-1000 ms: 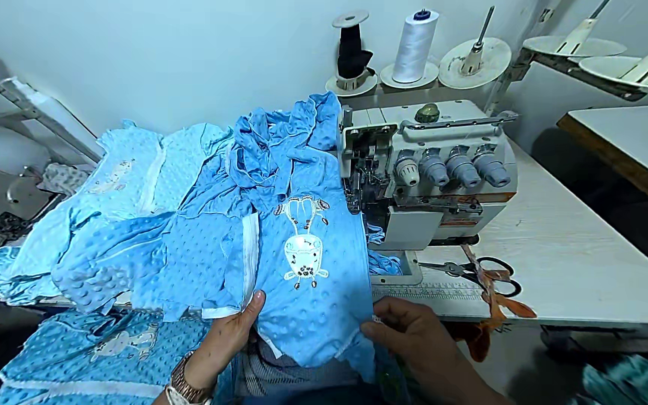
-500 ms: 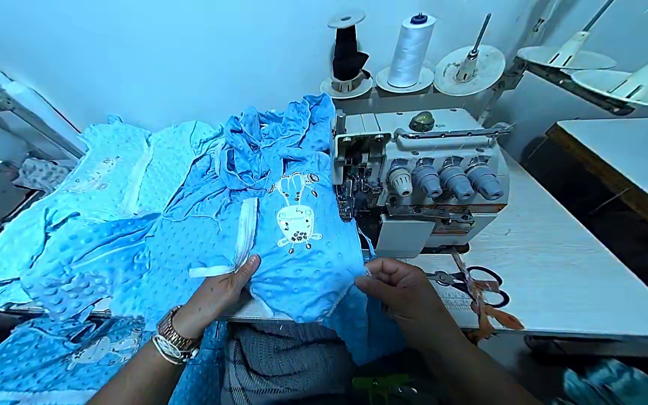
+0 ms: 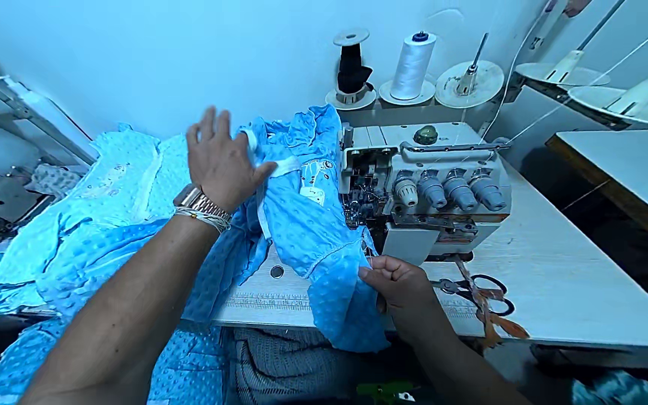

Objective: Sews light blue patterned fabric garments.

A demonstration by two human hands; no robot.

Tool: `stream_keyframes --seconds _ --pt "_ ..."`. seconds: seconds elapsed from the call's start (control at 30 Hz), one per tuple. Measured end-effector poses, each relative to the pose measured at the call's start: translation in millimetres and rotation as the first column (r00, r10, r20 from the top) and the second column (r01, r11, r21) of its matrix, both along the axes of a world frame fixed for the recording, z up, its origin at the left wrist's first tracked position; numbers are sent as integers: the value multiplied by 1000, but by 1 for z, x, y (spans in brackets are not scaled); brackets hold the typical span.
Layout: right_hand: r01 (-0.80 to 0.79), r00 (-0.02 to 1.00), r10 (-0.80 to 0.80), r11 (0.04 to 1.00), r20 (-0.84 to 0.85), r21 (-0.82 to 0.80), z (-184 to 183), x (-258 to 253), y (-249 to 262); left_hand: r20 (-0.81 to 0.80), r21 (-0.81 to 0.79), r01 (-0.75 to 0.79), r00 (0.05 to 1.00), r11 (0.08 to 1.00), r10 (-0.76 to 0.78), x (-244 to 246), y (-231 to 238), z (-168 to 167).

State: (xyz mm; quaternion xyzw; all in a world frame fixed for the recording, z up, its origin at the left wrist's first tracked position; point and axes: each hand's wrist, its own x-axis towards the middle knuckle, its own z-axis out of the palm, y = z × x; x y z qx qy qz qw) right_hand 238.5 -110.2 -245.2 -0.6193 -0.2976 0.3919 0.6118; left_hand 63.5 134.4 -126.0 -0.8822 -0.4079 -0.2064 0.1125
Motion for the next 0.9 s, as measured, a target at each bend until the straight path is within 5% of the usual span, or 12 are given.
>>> stream_keyframes --seconds 0.07,0.17,0.23,0.3,0.47,0.57,0.7,0.8,0.9 --pt "-31 999 31 999 -26 -9 -3 -1 -4 166 -53 -68 983 996 76 -5 -38 17" --pt "-92 993 88 994 -73 -62 3 -1 -8 315 -233 114 948 966 -36 -9 -133 -6" --pt "-127 988 118 988 -100 -89 8 0 -8 333 -487 274 936 830 -114 -2 -170 -48" --pt "-168 982 157 980 -100 -109 13 -1 -11 263 -695 245 962 676 -78 9 -173 -76" --pt "-171 982 166 984 -90 -50 11 -1 -18 387 -861 307 913 405 130 21 -165 -92" --pt "-123 975 123 992 -184 10 4 3 -16 488 -757 367 868 540 94 16 -168 -92" --pt "-138 953 155 987 -259 80 -1 0 -13 573 -290 466 784 836 -238 15 -176 -95" --pt "-139 961 150 988 -232 65 3 -9 -10 532 -30 548 717 836 -451 25 -178 -97" --pt "-99 992 102 994 -69 33 3 -12 -4 526 5 608 673 794 -519 30 -176 -100"
